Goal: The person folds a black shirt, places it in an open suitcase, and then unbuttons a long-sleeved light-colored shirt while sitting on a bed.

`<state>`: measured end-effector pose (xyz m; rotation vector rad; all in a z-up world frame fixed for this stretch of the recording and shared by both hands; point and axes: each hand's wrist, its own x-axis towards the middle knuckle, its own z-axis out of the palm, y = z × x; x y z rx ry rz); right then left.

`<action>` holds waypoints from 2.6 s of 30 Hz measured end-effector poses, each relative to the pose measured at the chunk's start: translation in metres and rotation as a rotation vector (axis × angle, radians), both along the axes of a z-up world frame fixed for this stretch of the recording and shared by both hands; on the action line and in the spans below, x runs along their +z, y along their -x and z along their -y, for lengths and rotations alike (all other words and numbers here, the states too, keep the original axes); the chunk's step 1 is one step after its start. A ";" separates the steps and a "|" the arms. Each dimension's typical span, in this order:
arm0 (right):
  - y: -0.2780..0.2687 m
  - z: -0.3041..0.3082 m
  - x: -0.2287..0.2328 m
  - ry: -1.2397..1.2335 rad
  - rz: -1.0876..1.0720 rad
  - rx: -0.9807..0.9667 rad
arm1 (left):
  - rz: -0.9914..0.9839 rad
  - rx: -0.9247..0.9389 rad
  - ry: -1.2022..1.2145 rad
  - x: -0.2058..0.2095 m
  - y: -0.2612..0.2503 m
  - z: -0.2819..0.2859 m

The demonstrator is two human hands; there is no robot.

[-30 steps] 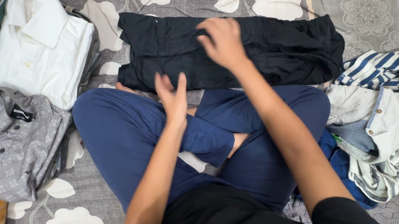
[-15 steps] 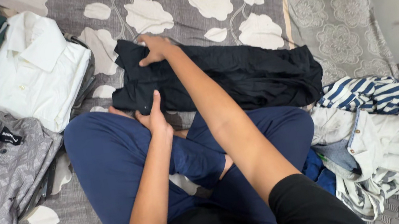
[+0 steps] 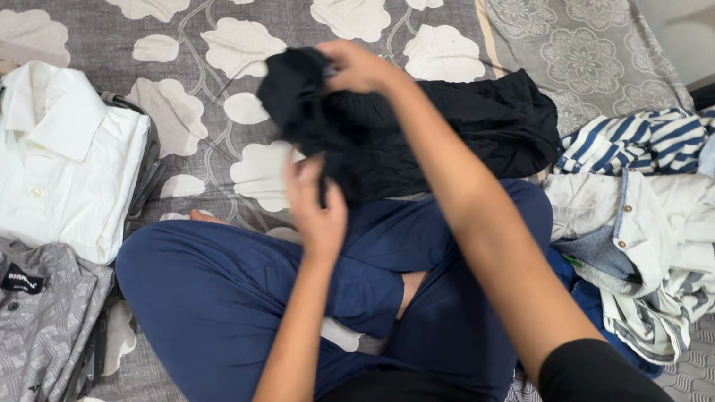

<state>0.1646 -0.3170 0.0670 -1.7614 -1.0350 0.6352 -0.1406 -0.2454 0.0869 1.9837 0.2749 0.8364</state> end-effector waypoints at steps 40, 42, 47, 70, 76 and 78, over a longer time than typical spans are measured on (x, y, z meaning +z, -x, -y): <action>0.105 0.141 -0.002 0.484 0.456 -0.970 | -0.604 -0.202 0.590 -0.068 -0.116 -0.007; 0.102 0.140 -0.003 0.444 0.533 -1.004 | -0.612 -0.241 0.664 -0.070 -0.119 -0.007; 0.098 0.142 -0.009 0.321 0.645 -1.055 | -0.350 -0.253 0.540 -0.091 -0.117 -0.025; 0.095 0.140 0.020 -0.134 0.513 -0.973 | -0.580 0.078 -0.417 0.051 -0.105 -0.137; 0.101 0.131 0.026 -0.427 -0.071 -0.740 | -0.547 -0.004 -0.450 0.075 -0.138 -0.036; 0.095 0.134 0.020 -0.442 -0.181 -0.752 | -0.503 -0.036 -0.487 0.072 -0.146 -0.004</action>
